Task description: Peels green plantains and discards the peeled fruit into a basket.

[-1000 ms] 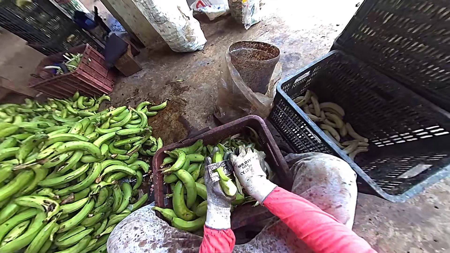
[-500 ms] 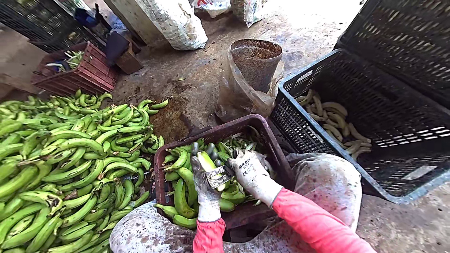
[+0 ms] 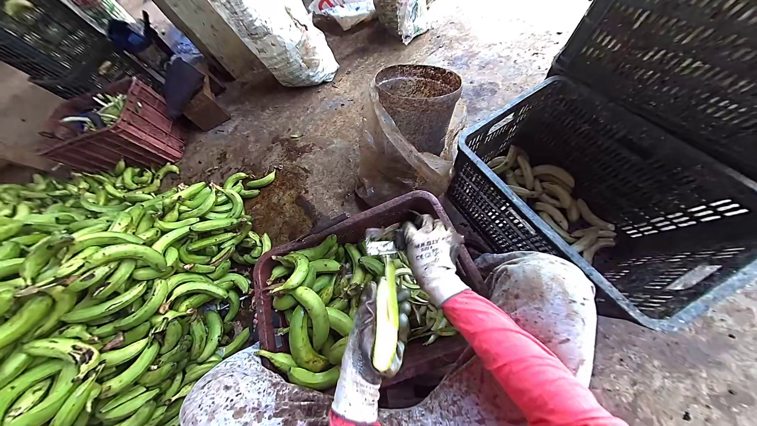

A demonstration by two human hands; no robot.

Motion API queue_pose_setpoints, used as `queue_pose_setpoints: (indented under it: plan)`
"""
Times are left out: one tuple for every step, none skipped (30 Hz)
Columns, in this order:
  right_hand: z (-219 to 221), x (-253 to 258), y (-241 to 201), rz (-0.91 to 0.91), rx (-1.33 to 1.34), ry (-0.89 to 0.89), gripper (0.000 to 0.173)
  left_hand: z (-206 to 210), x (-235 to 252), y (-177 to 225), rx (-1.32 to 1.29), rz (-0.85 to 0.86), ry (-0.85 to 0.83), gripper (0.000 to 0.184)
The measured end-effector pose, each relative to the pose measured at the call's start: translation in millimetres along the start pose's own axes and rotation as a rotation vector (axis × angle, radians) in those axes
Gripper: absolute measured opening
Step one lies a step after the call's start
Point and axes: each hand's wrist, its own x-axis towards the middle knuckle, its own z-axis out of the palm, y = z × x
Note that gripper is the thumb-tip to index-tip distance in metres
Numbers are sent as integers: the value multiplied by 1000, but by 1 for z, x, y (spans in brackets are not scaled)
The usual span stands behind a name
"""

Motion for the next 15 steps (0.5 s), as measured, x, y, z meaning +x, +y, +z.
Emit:
queue_pose_setpoints:
  plan:
    - [-5,8,3,52,1,2,17,-4,-2,0,111,27,13,47]
    - [-13,12,2,98,-6,-35,16,-6,-4,0,325,132,89,39]
    - [-22,12,0,130,-10,-71,17,-6,-5,0,541,263,193,35]
    - [-29,12,-2,147,1,-102,17,-6,-1,0,654,380,274,38]
    - [-34,10,-3,144,22,-120,16,-6,4,3,686,479,309,44]
    - [-36,5,-5,124,40,-145,16,-5,10,6,640,551,298,47]
    - [-37,0,-6,96,51,-179,16,-4,14,11,556,597,245,48]
    - [-36,-4,-8,71,40,-241,19,-3,18,15,471,636,181,49]
    - [-38,-8,-12,45,16,-311,23,-2,23,19,404,690,140,49]
    - [-42,-12,-16,16,-5,-384,28,-2,29,21,352,758,103,49]
    - [-45,-15,-20,-24,-29,-432,32,-2,35,24,302,836,52,49]
    - [-47,-19,-24,-60,-54,-467,34,0,40,26,242,905,19,49]
    - [-50,-23,-28,-91,-67,-501,35,6,43,28,173,957,26,47]
    - [-51,-28,-31,-122,-68,-493,34,10,45,30,112,997,57,45]
    - [-50,-32,-32,-150,-63,-472,34,16,47,31,28,1031,122,43]
